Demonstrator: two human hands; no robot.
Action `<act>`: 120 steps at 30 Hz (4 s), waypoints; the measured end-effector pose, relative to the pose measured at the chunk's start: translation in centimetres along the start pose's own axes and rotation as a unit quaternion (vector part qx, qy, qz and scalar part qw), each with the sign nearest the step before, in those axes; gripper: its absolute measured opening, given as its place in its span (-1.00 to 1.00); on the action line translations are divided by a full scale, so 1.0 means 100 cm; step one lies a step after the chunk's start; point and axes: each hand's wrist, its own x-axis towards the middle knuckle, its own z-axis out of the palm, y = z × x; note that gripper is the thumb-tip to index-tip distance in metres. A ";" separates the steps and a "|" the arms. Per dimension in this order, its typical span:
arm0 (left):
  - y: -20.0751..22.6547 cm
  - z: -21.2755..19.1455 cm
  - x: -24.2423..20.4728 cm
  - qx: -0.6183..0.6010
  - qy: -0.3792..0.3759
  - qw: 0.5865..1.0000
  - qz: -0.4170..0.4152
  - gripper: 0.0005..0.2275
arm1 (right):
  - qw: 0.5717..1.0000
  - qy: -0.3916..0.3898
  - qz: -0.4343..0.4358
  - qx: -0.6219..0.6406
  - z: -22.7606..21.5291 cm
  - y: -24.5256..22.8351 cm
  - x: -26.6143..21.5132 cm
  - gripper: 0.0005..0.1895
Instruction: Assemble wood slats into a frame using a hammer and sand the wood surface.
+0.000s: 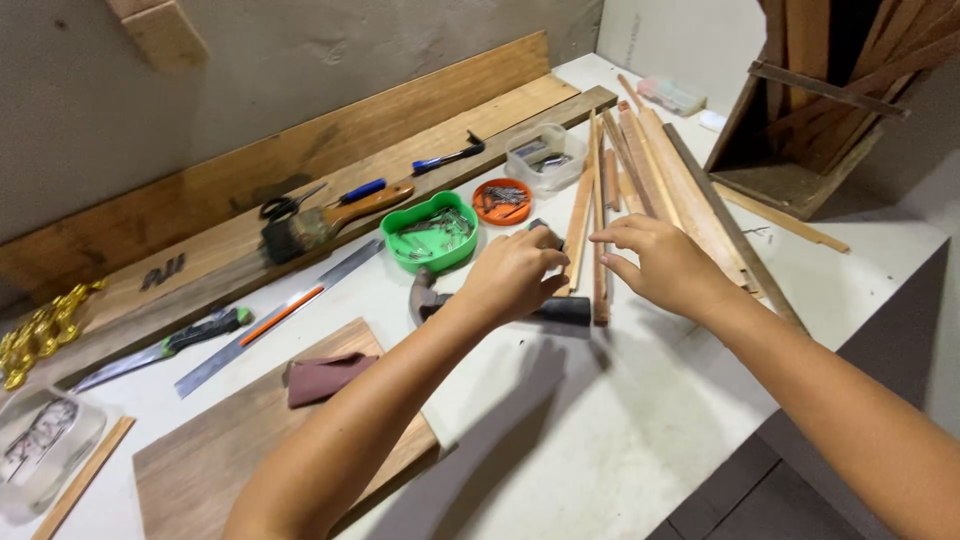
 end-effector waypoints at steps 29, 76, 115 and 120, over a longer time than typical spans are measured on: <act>-0.025 0.179 0.127 -0.068 -0.070 0.995 -0.025 -0.64 | 0.949 -0.005 0.310 0.051 0.021 0.146 0.008 -0.40; -0.025 0.190 0.129 -0.156 -0.035 0.971 -0.177 -0.74 | 0.844 0.060 0.399 0.353 0.038 0.171 0.002 -0.45; 0.001 0.130 0.124 -0.182 0.117 0.960 -0.179 -0.33 | 0.844 0.018 0.421 0.332 0.035 0.134 0.026 -0.68; -0.024 0.097 0.104 0.132 0.068 0.989 -0.003 -0.53 | 0.838 0.008 0.394 0.378 0.032 0.116 0.031 -0.67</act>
